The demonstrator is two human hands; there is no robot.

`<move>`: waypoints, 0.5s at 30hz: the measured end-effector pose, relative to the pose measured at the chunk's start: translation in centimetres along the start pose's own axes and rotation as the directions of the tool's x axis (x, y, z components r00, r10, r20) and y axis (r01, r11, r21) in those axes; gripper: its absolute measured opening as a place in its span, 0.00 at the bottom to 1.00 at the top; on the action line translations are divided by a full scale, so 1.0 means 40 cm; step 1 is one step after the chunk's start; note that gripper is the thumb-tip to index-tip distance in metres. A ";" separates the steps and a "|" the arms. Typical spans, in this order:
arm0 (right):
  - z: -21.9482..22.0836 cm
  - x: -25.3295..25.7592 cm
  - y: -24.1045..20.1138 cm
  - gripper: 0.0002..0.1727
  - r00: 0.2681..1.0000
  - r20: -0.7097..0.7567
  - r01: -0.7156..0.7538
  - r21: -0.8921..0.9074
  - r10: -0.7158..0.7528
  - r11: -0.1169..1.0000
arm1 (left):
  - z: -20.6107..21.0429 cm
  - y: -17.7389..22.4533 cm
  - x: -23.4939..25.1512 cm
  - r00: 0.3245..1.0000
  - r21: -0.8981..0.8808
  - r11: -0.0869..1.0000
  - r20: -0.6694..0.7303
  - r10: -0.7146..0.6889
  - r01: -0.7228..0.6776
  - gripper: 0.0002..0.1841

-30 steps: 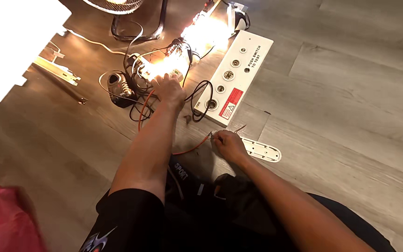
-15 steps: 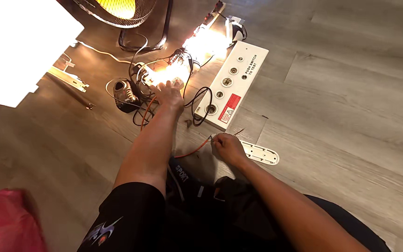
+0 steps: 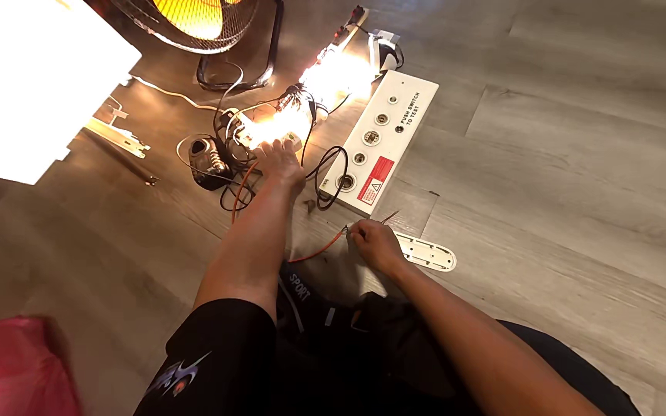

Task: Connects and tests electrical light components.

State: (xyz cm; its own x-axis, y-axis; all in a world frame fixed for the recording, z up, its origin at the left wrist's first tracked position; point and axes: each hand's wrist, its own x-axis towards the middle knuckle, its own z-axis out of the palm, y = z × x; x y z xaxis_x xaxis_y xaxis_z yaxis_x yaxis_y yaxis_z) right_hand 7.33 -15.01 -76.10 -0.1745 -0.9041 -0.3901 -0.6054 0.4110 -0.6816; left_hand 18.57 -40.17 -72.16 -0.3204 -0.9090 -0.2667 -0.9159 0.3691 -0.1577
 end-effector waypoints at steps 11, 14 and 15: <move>-0.009 0.016 0.007 0.11 0.987 -0.157 -0.026 0.067 0.037 0.997 | 0.181 0.046 -0.262 0.905 -0.298 0.869 -0.292 0.311 -0.395 0.19; -0.007 0.017 0.012 0.10 0.976 -0.213 -0.034 0.078 0.050 0.996 | 0.268 0.101 -0.362 0.951 -0.439 0.844 -0.158 0.266 -0.309 0.29; -0.008 0.015 0.011 0.10 0.975 -0.215 -0.042 0.076 0.057 0.996 | 0.283 0.109 -0.377 0.954 -0.454 0.839 -0.174 0.246 -0.299 0.31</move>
State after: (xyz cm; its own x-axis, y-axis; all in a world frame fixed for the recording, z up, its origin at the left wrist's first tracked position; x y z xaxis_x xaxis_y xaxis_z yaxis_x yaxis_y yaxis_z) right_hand 6.73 -15.42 -76.43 -0.3720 -0.8830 -0.2862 -0.5367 0.4561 -0.7099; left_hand 22.14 -22.68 -79.58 -0.5726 -0.8099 -0.1273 -0.7825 0.4936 0.3795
